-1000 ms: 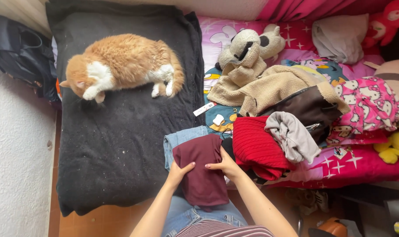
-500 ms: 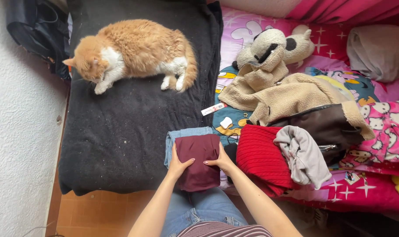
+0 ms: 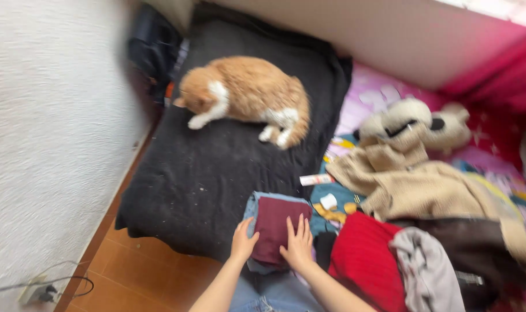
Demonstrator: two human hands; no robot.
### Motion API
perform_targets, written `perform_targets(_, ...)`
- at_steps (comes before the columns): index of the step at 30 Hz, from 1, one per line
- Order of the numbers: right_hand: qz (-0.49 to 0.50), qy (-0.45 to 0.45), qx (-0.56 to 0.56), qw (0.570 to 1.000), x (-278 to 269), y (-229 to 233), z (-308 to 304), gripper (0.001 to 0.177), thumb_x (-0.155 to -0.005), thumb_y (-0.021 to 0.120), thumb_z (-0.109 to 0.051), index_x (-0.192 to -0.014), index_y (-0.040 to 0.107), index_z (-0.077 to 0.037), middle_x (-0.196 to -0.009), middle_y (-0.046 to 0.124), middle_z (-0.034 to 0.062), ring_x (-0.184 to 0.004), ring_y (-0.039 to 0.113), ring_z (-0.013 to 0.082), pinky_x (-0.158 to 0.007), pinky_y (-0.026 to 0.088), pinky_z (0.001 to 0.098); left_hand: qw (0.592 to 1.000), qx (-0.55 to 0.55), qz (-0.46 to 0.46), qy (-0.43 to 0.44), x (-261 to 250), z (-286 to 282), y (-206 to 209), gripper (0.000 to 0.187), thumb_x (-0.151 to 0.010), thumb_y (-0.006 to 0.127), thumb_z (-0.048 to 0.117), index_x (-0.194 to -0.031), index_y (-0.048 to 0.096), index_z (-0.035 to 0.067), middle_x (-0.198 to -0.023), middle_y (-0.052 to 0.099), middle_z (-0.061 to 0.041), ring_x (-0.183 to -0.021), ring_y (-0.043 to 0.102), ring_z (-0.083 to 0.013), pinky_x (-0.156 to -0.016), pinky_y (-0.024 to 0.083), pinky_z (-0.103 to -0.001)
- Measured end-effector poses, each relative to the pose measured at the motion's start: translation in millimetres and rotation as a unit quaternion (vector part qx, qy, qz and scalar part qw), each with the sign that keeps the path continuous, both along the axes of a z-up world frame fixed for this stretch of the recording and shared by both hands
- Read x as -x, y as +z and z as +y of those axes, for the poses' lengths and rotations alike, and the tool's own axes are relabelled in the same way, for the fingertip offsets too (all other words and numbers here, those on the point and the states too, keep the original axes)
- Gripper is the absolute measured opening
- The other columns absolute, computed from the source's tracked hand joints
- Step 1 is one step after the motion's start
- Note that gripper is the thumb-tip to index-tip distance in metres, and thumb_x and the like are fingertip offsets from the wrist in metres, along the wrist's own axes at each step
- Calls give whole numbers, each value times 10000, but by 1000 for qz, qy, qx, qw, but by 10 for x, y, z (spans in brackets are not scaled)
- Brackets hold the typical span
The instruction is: The person moves a container, arranges shoes and clothes in a closet, folds a garment, and places cosmetic items on a shelf.
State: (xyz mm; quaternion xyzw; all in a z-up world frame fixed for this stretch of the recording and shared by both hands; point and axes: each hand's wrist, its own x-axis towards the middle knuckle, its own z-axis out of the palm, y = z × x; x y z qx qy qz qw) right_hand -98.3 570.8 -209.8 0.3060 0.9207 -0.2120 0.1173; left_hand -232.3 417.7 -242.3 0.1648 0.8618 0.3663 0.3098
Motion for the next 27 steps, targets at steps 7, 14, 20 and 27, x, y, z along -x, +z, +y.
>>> perform_targets(7,96,221,-44,970,712,407,-381,859,-719,765,-375,-1474,380,-233,-1606,32,233,-1480,41,428,-1118,204,597,921,-103,-101,363,-107,-839,629,241,-861,638,174,-1070,757,152,-951,831,14,-953,745,-92,-887,496,-213)
perform_targets(14,153,396,-36,905,1133,644,-894,768,-736,793,-342,-1416,446,-259,-1612,43,171,-1480,30,404,-1076,216,680,748,-203,39,631,-564,-1933,789,217,-898,591,82,-1052,735,29,-942,804,-107,-975,726,-158,-940,508,-257)
perform_targets(20,123,494,-4,860,1165,937,-1338,567,-743,774,-246,-1280,595,-230,-1623,61,75,-1491,20,338,-1069,124,757,708,-184,93,675,-1022,-2561,955,249,-961,515,76,-1113,704,23,-1077,768,-109,-1099,674,-189,-985,480,-290)
perform_targets(27,135,545,-11,827,915,945,-2026,525,-716,739,-219,-1228,624,-210,-1622,77,66,-1489,35,306,-1069,109,754,704,-94,100,697,-1525,-3092,1007,251,-951,535,116,-1105,732,135,-1088,776,28,-1070,682,-137,-966,479,-272)
